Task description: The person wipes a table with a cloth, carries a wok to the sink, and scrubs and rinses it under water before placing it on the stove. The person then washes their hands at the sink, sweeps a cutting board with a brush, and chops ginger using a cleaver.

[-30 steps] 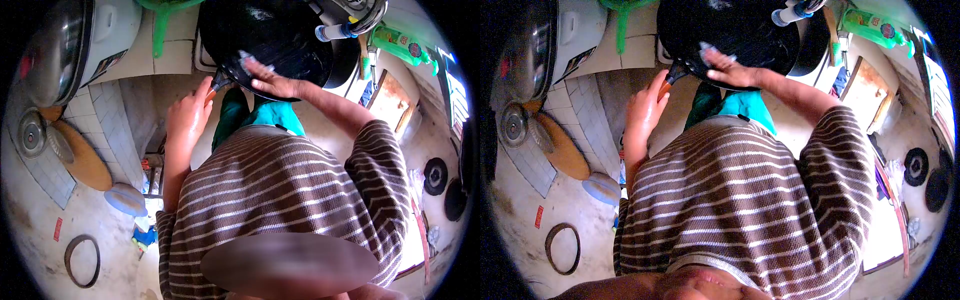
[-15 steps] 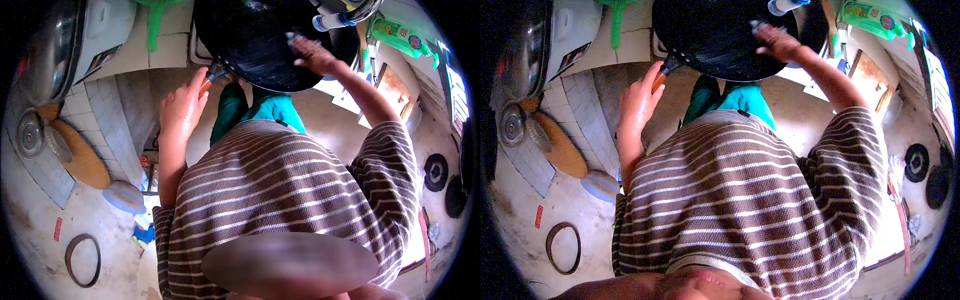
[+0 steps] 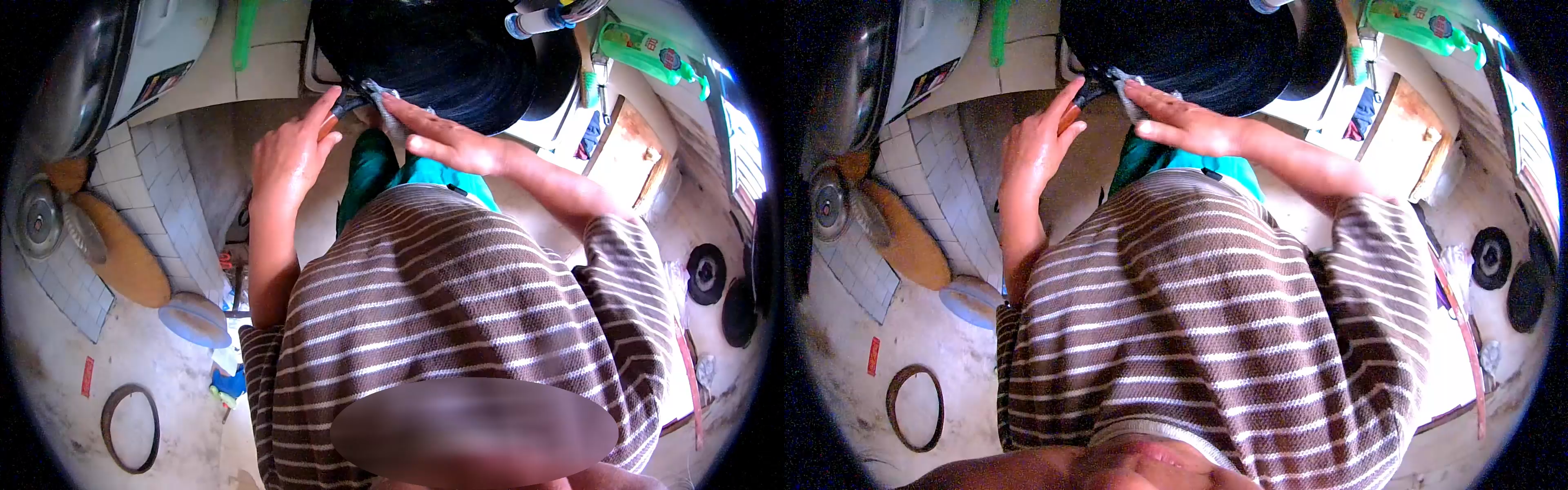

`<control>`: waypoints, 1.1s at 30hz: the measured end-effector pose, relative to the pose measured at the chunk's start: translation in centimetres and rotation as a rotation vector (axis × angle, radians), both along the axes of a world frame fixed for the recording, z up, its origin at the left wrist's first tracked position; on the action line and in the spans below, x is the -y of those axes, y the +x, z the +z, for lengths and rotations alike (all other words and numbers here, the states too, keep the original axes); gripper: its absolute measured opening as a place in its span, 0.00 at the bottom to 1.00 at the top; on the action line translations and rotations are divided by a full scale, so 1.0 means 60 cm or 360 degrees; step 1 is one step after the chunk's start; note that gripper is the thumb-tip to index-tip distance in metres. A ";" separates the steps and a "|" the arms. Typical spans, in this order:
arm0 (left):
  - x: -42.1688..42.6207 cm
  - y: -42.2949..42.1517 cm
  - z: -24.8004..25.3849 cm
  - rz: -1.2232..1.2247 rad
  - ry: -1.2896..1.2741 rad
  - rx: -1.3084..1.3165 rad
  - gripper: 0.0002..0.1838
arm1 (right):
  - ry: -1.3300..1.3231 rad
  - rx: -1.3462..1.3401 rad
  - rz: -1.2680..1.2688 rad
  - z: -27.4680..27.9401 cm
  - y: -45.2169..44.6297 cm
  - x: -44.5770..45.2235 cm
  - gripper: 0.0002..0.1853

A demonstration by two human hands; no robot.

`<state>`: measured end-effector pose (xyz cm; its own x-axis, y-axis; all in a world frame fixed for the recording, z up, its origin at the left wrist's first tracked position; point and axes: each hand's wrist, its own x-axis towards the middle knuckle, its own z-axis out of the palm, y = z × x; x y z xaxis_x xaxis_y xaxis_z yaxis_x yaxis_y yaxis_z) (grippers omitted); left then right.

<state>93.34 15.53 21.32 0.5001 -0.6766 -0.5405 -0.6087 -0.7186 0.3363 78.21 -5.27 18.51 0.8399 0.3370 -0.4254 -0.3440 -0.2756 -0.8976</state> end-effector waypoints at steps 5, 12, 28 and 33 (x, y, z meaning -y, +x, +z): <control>-0.007 -0.003 -0.007 0.0053 -0.0081 -0.0029 0.29 | -0.1147 -0.0267 0.0634 -0.079 -0.116 0.174 0.41; 0.007 -0.004 0.005 0.0034 0.0063 0.0065 0.20 | -0.0049 -0.0214 0.0043 -0.009 0.009 -0.002 0.46; -0.008 -0.011 -0.010 -0.0023 -0.0036 0.0127 0.23 | -0.2108 0.1051 -0.0484 -0.387 0.044 0.293 0.39; 0.008 -0.006 0.004 0.0032 0.0106 0.0061 0.28 | -0.1882 0.0694 -0.0985 -0.407 0.211 0.195 0.45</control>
